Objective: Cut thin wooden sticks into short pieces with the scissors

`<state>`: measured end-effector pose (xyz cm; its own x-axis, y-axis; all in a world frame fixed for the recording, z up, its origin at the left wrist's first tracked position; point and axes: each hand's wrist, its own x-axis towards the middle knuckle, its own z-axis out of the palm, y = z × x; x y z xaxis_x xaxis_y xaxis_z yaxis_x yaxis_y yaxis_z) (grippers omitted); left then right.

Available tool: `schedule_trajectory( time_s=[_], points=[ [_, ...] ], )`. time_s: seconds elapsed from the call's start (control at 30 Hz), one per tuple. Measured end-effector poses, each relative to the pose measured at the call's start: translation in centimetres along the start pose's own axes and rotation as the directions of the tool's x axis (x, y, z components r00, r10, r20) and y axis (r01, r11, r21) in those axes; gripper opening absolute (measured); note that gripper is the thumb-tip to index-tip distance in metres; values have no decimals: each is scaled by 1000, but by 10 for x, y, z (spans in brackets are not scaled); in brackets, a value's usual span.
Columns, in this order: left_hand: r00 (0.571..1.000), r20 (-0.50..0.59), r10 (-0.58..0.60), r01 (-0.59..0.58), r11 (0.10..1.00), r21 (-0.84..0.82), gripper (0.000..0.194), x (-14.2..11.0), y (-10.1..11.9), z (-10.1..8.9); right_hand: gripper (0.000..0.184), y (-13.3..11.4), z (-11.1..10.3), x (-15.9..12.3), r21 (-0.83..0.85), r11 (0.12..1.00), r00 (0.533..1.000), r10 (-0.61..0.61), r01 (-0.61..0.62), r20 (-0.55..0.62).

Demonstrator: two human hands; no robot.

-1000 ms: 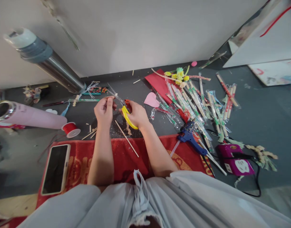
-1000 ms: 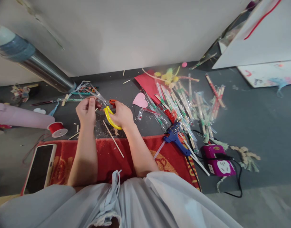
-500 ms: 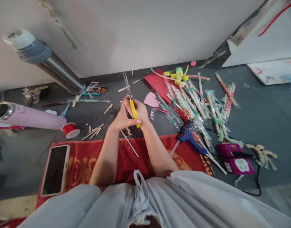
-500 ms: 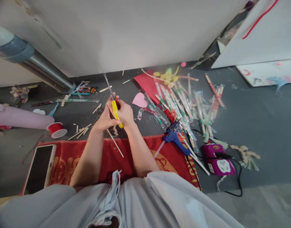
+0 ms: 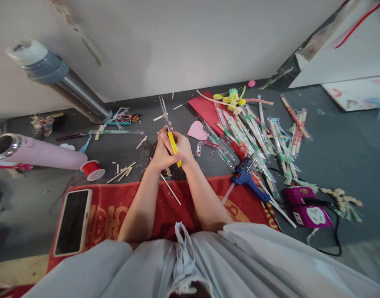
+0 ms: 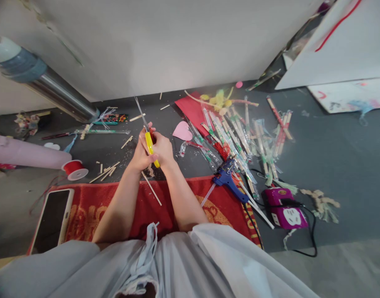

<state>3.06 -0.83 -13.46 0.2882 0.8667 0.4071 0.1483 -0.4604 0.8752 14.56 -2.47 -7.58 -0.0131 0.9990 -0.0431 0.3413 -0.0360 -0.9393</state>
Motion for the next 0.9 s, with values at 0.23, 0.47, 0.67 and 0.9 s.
schedule_trajectory(
  time_s=[0.23,0.47,0.67,0.9],
  points=[
    [999,11,-35,35,999,-2,110,1,8,-1,49,0,0,0,-29,1000,1000,-1,1,5],
    [997,54,-49,51,998,-28,111,1,8,-4,49,1,1,2,-27,999,1000,19,-19,-5],
    [996,-89,-6,4,1000,-21,94,8,20,-13,47,5,0,5,-82,996,999,-37,38,9],
    [830,-543,131,12,968,252,43,15,36,-38,53,12,3,3,-281,931,969,-247,232,-17]
  ],
)
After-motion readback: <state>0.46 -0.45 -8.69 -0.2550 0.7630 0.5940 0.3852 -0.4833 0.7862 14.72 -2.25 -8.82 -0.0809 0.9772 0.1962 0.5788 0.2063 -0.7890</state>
